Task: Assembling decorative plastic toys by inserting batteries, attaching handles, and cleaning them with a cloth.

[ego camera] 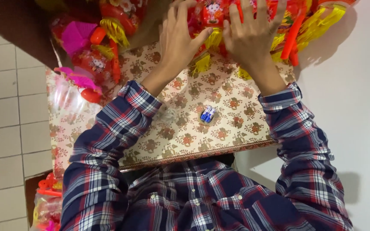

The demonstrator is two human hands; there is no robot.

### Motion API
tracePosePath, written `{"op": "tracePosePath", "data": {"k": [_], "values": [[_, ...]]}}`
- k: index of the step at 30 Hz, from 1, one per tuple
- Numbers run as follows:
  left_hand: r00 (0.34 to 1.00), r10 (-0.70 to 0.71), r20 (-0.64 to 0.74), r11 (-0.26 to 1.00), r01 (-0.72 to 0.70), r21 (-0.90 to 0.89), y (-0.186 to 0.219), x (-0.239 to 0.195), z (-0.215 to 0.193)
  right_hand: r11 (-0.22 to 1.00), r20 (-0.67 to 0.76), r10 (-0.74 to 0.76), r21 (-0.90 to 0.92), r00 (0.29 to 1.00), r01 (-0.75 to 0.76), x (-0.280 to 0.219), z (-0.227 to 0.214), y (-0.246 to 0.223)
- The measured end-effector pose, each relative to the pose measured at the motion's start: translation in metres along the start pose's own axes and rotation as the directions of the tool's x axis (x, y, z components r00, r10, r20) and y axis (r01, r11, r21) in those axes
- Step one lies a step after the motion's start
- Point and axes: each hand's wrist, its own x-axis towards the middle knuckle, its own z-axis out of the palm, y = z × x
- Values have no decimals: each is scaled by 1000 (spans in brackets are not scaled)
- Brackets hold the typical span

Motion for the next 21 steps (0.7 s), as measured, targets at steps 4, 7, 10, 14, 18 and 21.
{"op": "tracePosePath", "data": {"k": [4, 7, 10, 14, 18, 21], "values": [[1000, 2, 20, 998, -3, 69, 2, -10, -15, 1000, -1, -9, -6, 1000, 9, 4, -5, -6], [997, 70, 25, 987, -73, 144, 3, -21, -35, 1000, -29, -24, -10, 999, 24, 12, -15, -12], [991, 130, 24, 962, -132, 239, -12, -33, -48, 999, -48, -37, 16, 998, 38, 22, -29, -27], [963, 265, -47, 882, -223, 415, -29, -55, -83, 970, -175, -110, 194, 979, 143, 56, -63, -61], [978, 209, -20, 831, -167, 530, -64, -80, -120, 852, -235, -146, 465, 961, 243, 84, -78, -115], [970, 235, -59, 743, -140, 655, -81, -93, -156, 769, -262, -223, 544, 939, 335, 104, -85, -154]]}}
